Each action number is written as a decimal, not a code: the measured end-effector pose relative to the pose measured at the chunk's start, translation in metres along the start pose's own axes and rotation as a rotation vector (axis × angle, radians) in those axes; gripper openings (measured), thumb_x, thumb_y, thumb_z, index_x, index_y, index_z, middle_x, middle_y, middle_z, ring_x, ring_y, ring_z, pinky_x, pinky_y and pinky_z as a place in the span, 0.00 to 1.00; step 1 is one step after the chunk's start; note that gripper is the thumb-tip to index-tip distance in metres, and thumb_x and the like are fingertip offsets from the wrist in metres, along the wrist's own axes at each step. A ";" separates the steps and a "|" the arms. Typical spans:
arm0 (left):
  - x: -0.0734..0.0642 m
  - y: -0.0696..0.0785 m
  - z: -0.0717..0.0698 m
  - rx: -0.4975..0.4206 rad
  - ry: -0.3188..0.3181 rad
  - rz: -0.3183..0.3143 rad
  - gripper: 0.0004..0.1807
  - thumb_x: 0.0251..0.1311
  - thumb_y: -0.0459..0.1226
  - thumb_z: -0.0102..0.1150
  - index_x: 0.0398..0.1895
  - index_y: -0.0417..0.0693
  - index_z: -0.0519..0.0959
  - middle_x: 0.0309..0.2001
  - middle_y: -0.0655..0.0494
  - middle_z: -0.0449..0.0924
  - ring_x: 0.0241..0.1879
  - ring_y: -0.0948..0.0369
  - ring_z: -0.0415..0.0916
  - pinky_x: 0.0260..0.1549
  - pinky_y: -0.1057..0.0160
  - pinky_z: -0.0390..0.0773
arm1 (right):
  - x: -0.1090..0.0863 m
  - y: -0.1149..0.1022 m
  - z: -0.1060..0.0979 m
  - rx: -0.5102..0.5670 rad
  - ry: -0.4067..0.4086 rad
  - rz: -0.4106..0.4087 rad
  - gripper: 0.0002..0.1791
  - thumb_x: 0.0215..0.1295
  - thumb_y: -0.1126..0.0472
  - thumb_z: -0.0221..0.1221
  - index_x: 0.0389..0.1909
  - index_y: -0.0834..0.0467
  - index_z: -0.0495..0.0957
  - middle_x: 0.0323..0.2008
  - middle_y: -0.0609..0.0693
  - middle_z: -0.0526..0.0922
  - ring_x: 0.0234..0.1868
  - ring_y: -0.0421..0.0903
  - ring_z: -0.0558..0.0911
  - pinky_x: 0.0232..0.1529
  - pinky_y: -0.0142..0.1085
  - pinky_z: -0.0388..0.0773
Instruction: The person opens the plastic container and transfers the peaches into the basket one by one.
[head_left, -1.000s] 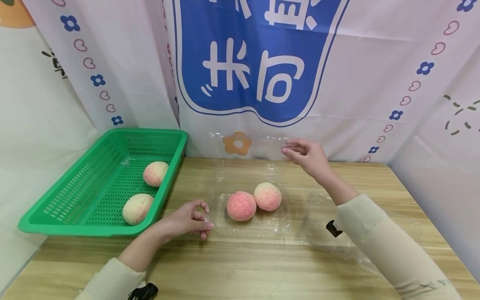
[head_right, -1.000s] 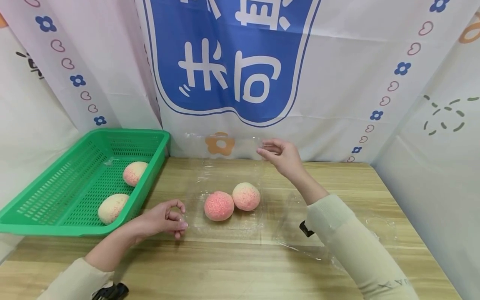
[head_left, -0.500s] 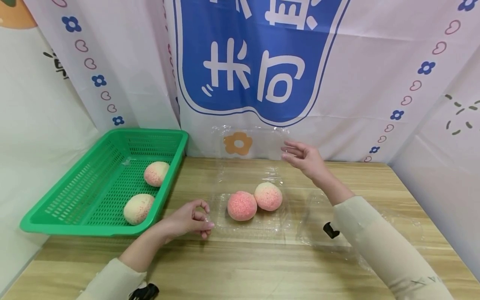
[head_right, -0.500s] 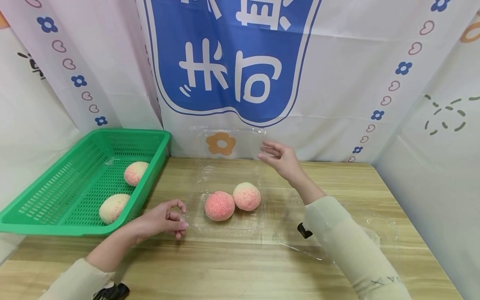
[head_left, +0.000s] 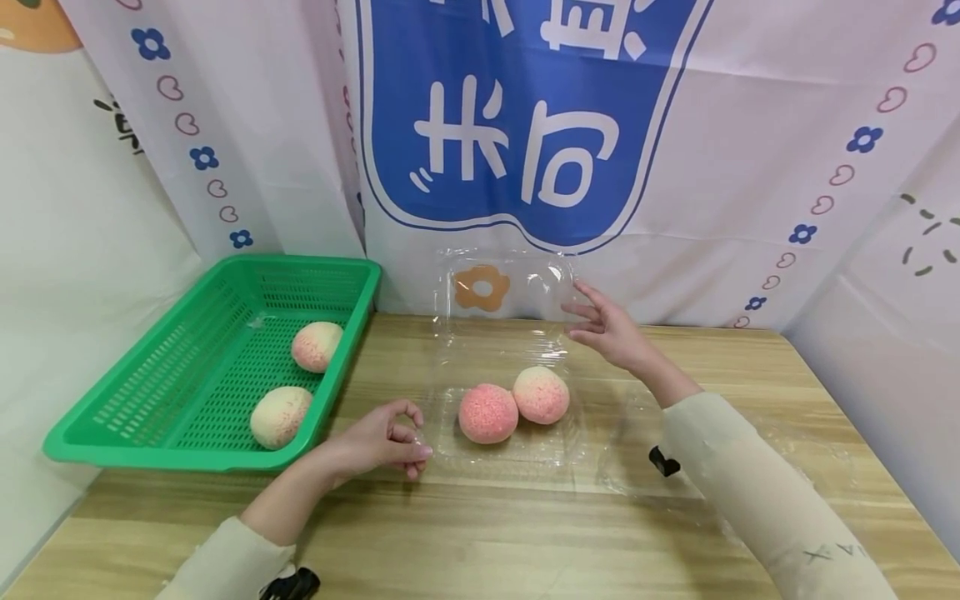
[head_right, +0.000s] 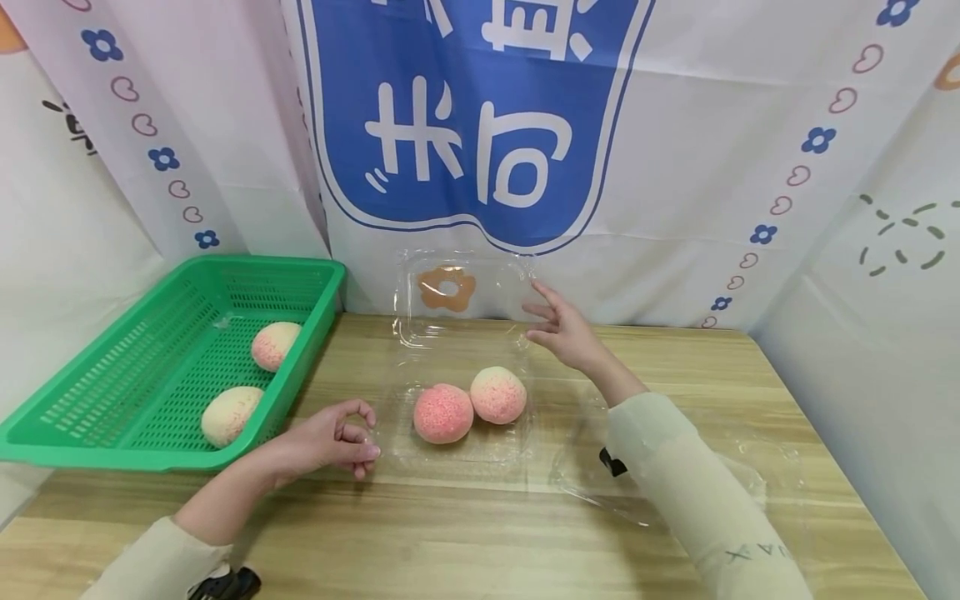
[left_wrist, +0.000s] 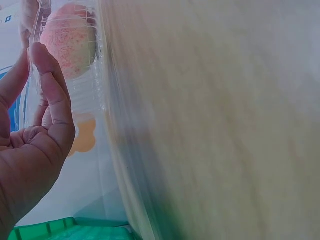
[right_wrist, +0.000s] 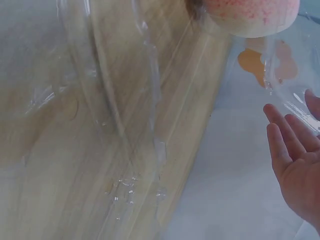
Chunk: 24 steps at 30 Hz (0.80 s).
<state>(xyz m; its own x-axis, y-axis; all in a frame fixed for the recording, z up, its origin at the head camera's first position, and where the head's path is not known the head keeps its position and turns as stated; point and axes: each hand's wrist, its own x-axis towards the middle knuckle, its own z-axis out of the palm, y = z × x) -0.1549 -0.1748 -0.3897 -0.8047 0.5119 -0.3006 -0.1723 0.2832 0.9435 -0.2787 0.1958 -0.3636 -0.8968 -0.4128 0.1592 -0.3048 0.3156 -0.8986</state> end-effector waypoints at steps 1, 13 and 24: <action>0.000 0.000 0.000 0.001 -0.001 0.000 0.22 0.65 0.32 0.62 0.50 0.33 0.60 0.27 0.54 0.82 0.27 0.60 0.81 0.37 0.61 0.84 | 0.001 0.001 0.000 -0.003 -0.003 0.003 0.47 0.65 0.80 0.54 0.79 0.63 0.41 0.67 0.74 0.65 0.60 0.74 0.74 0.56 0.35 0.79; 0.001 0.001 0.001 0.011 -0.003 -0.001 0.21 0.65 0.32 0.62 0.50 0.33 0.60 0.26 0.54 0.82 0.27 0.60 0.81 0.37 0.61 0.84 | 0.006 0.014 0.002 -0.028 0.003 -0.005 0.51 0.62 0.82 0.55 0.80 0.59 0.38 0.63 0.76 0.69 0.55 0.73 0.78 0.55 0.39 0.80; 0.000 0.003 0.000 0.020 -0.004 -0.001 0.21 0.64 0.31 0.62 0.49 0.33 0.61 0.26 0.54 0.82 0.26 0.61 0.81 0.37 0.61 0.84 | 0.011 0.021 0.003 -0.021 -0.017 0.029 0.51 0.63 0.80 0.56 0.79 0.60 0.37 0.58 0.77 0.73 0.50 0.71 0.82 0.49 0.27 0.81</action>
<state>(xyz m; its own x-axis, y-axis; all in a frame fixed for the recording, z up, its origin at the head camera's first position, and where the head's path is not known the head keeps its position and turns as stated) -0.1553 -0.1742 -0.3872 -0.8025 0.5147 -0.3018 -0.1615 0.2996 0.9403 -0.2937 0.1953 -0.3826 -0.8997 -0.4180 0.1259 -0.2857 0.3457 -0.8938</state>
